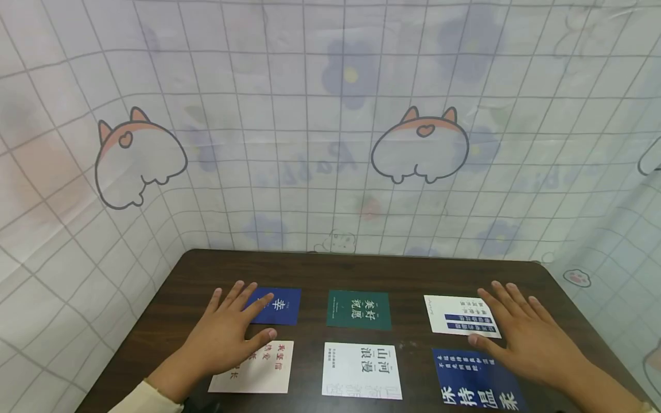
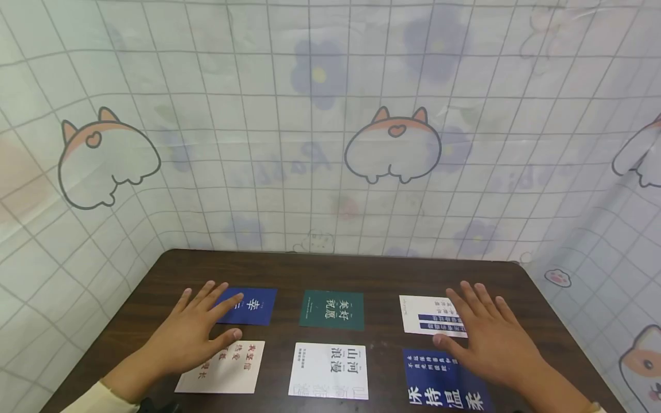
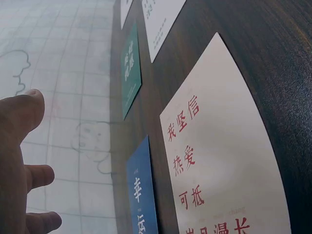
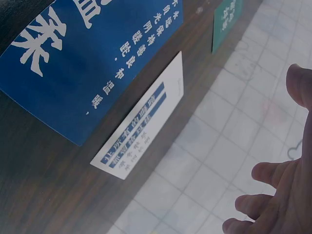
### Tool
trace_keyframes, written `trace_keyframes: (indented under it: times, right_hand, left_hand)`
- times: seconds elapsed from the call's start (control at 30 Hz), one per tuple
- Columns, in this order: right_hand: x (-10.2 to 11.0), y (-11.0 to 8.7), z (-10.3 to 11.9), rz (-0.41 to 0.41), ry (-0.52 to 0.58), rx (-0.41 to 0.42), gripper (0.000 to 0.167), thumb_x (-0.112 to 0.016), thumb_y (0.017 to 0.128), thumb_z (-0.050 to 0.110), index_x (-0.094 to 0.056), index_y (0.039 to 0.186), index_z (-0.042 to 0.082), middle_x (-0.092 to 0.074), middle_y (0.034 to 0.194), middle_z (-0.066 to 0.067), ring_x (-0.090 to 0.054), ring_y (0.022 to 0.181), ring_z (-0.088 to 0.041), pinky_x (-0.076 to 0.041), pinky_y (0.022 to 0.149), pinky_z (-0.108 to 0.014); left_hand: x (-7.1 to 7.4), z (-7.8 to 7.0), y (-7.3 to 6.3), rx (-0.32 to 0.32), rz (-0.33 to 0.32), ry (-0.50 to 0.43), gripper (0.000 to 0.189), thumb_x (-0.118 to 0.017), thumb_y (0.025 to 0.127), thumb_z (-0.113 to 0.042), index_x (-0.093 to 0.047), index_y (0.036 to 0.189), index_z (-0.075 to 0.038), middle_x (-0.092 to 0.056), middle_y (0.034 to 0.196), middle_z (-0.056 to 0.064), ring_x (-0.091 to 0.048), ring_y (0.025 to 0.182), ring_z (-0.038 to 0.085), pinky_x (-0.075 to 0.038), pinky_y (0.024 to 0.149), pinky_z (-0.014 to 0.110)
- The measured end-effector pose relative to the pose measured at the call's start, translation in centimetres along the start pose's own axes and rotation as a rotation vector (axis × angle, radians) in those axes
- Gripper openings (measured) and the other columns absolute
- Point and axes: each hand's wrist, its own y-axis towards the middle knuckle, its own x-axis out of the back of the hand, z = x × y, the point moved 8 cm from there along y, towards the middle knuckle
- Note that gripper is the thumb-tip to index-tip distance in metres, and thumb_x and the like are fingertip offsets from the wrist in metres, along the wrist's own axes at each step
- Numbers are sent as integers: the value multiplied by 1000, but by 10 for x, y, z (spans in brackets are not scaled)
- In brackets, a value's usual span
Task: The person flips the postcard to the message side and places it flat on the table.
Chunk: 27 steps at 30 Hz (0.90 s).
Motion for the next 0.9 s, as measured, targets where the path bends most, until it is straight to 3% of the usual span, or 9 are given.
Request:
trace_keyframes:
  times: [0.73,0.9]
  right_hand:
    - [-14,1,16,2,25,41,94,-59,94,65,-30,160,5,-26,162,-28,-16,151,-46,15,118,-40]
    - [-19,1,19,13,29,26,94,-60,94,66,-32,159,4,-27,162,-28,-18,151,-47,16,118,-40]
  left_hand:
    - [-14,-8,-1,-20,26,-43,78,-41,94,-78,-53,151,-26,-40,159,15,-21,151,41,-8,115,70]
    - [-19,-12,0,-27,48,-57,75,-46,95,-75,-51,153,-27,-38,160,16,-20,152,41,-7,116,68]
